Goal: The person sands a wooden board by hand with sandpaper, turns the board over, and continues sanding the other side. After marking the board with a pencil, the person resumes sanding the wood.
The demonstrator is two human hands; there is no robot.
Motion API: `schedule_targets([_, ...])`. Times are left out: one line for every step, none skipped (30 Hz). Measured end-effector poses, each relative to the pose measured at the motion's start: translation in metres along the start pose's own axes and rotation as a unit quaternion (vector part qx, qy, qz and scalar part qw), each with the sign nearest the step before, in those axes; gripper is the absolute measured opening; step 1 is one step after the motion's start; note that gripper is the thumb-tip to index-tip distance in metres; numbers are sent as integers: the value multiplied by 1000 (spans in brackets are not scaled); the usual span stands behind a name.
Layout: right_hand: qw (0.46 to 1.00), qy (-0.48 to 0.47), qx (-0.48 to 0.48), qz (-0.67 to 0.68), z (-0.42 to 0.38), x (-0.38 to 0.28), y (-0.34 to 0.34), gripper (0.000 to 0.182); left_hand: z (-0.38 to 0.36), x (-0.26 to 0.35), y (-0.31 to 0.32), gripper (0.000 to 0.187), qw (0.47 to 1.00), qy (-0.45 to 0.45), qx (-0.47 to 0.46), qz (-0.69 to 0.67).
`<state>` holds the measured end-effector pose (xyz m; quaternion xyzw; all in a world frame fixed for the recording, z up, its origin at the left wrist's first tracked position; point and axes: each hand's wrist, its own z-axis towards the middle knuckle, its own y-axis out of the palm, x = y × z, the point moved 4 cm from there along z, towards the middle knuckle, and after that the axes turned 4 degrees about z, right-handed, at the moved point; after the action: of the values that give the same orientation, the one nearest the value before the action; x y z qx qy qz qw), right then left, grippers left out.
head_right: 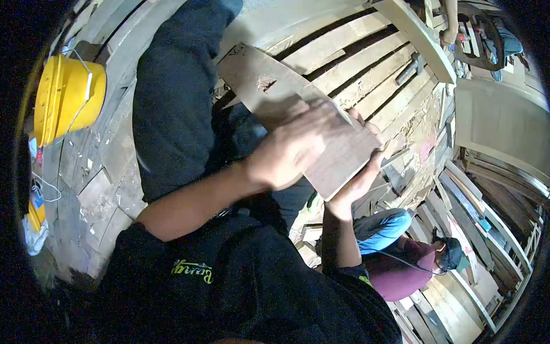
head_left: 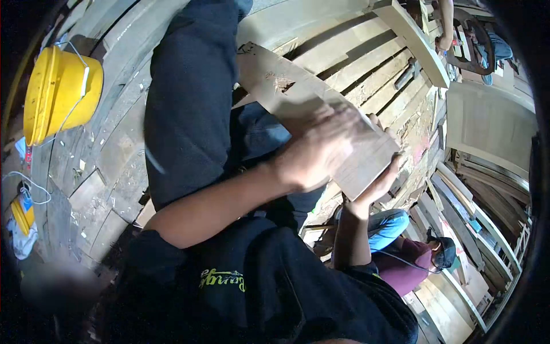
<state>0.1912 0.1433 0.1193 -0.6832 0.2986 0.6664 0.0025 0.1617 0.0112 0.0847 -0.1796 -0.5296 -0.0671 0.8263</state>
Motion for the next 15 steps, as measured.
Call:
schedule_targets([999,-26,-11,-37,2,1,-6,53,5,-17,-4,38,990,-125,32,-48])
schedule_targets([997,-32,-21,-64,2,-1,-9,53,7,-32,-9,41,989,-143,17,15])
schedule_targets([997,-39,-24,-70,2,-2,-9,53,3,-25,-5,42,994,-109,21,4])
schedule_targets([996,-45,-29,-72,2,-1,-8,53,-1,-14,-4,43,997,-75,26,-2])
schedule_targets([1000,-10,-21,-11,2,1,-7,53,-9,1,0,45,1000,4,-29,-10])
schedule_targets([998,26,-8,49,-1,2,-7,53,-14,20,-1,46,994,79,-57,-50])
schedule_targets([999,24,13,38,-1,1,-3,54,-11,25,-7,45,993,87,-72,-22])
schedule_targets([999,26,19,34,-3,3,-5,54,-10,27,-10,45,992,94,-87,1])
schedule_targets([1000,-1,7,-5,-2,2,-4,54,-9,8,-8,44,999,33,-25,13])
schedule_targets([999,-33,-8,-42,1,0,-3,54,-4,-13,-9,43,999,-24,38,27])
schedule_targets([996,-41,-29,-70,1,-1,-3,54,-9,-41,-3,40,968,-218,14,-126])
schedule_targets([996,-41,-31,-70,1,-2,-3,54,-4,-36,-12,37,985,-159,56,46])
schedule_targets([997,-36,-31,-55,1,-1,-3,54,-6,-20,-8,37,993,-104,56,24])
schedule_targets([998,-30,-30,-39,1,0,-2,54,-12,1,-2,38,997,-51,56,3])
schedule_targets([999,19,-39,23,0,1,-2,54,-18,17,-3,41,999,35,-27,-16])
